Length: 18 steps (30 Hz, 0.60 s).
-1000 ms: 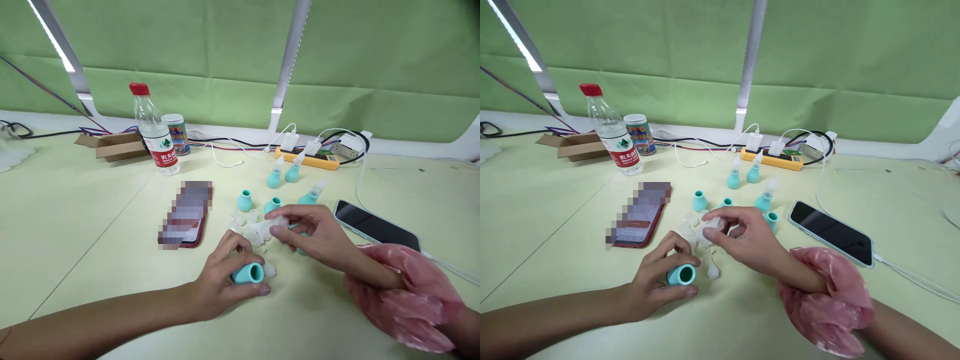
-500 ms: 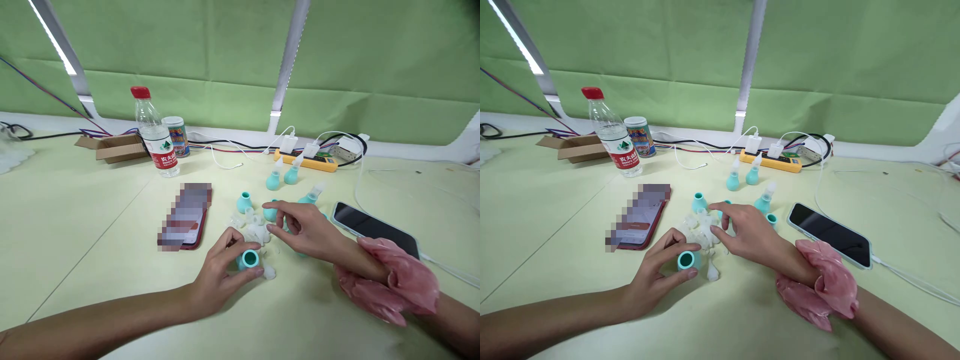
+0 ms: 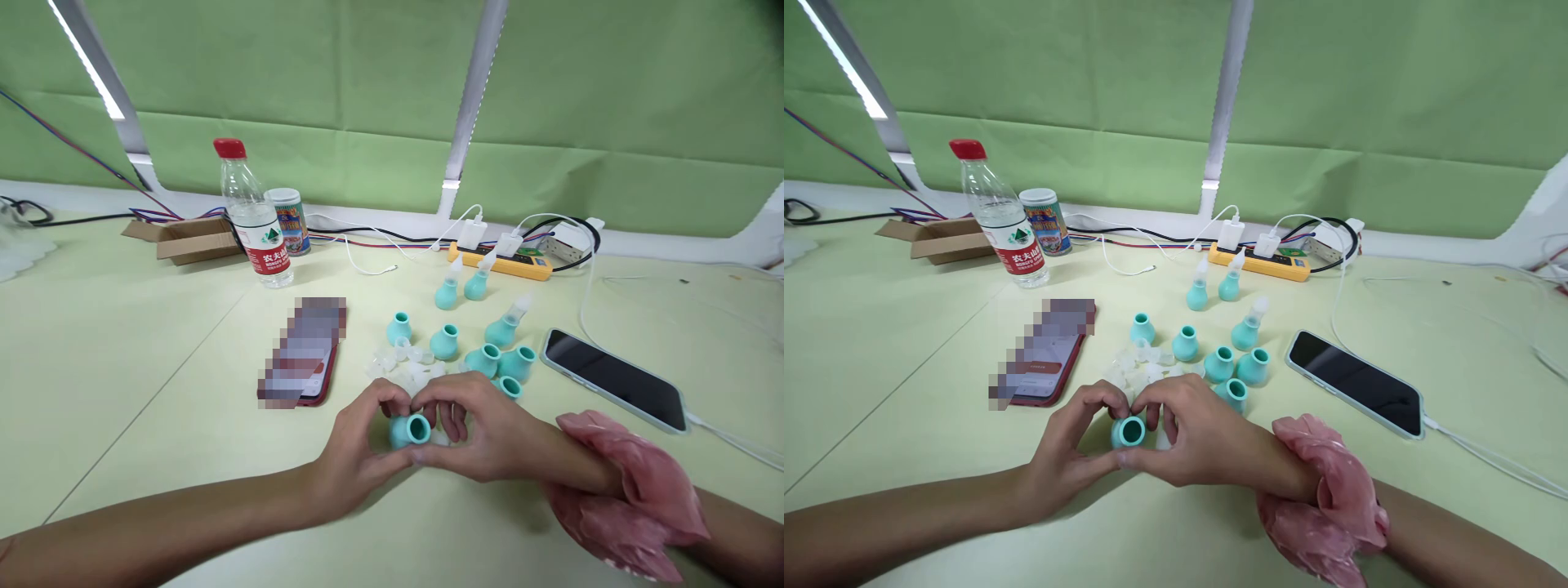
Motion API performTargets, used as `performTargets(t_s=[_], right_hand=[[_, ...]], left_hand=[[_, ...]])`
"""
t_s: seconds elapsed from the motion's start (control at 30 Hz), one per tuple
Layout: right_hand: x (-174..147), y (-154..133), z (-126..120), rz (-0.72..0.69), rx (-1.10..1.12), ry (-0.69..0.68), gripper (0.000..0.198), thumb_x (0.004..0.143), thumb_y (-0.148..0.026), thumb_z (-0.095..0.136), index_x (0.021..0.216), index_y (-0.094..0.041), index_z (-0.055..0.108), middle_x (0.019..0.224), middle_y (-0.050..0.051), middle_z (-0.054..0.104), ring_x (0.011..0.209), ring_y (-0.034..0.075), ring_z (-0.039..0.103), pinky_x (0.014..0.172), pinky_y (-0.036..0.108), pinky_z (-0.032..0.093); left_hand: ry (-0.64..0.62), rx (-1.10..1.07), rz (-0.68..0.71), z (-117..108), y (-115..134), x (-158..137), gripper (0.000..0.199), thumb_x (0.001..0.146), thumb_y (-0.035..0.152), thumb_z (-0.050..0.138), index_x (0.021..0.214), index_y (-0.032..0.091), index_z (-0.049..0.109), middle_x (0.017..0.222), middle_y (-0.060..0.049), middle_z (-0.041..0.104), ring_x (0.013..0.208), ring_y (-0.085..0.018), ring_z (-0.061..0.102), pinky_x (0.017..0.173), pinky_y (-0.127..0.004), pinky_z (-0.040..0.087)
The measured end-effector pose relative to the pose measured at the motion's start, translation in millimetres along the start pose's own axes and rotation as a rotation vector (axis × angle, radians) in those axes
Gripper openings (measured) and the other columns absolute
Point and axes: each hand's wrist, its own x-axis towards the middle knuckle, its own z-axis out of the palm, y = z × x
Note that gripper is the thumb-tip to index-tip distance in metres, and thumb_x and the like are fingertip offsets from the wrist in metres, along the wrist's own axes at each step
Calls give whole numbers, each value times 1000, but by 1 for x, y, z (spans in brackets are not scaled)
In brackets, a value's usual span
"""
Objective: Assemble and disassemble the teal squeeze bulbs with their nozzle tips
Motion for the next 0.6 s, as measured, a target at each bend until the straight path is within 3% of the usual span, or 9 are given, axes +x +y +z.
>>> performTargets(t_s=[0.23, 0.3, 0.4, 0.47, 0.5, 0.6], right_hand=[[0, -3, 1, -2, -10, 13, 4, 69, -20, 55, 65, -19, 56, 45, -4, 49, 41, 7, 45, 43, 19, 37], [1, -2, -10, -42, -51, 127, 4, 66, -19, 55, 63, -18, 57, 43, -4, 49, 39, 6, 44, 40, 18, 36], [9, 3, -44, -28, -118, 411, 9, 67, -22, 55, 60, -16, 57, 48, -2, 53, 41, 7, 46, 41, 19, 38], [19, 15, -69, 48, -205, 610, 13, 67, -27, 55, 61, -16, 57, 52, -1, 55, 45, 9, 48, 45, 20, 40], [25, 23, -79, 85, -254, 637, 13, 67, -28, 55, 61, -16, 57, 54, 0, 56, 47, 10, 49, 45, 21, 40], [42, 54, -91, 181, -454, 390, 17, 67, -29, 53, 58, -16, 56, 52, 0, 54, 48, 12, 49, 44, 22, 35]], left_hand=[[-76, 96, 44, 1, 3, 3, 36, 67, 18, 63, 93, 20, 39, 82, -2, 46, 75, -14, 46, 66, -27, 42], [-23, 90, 70, 1, 2, 4, 40, 67, 16, 62, 98, 20, 36, 86, -3, 45, 79, -15, 45, 68, -29, 42], [33, 115, 126, 0, 3, 4, 39, 71, 14, 57, 103, 19, 34, 92, -6, 44, 87, -17, 43, 74, -31, 42], [-48, 199, 189, -1, 6, 3, 36, 74, 13, 54, 105, 18, 36, 97, -8, 43, 92, -17, 42, 78, -32, 41], [-117, 266, 255, -1, 8, 2, 35, 75, 14, 52, 106, 17, 38, 98, -9, 43, 93, -18, 41, 79, -32, 40], [-312, 527, 552, 0, 12, -2, 30, 77, 16, 50, 106, 17, 46, 103, -11, 44, 94, -22, 39, 80, -38, 38]])
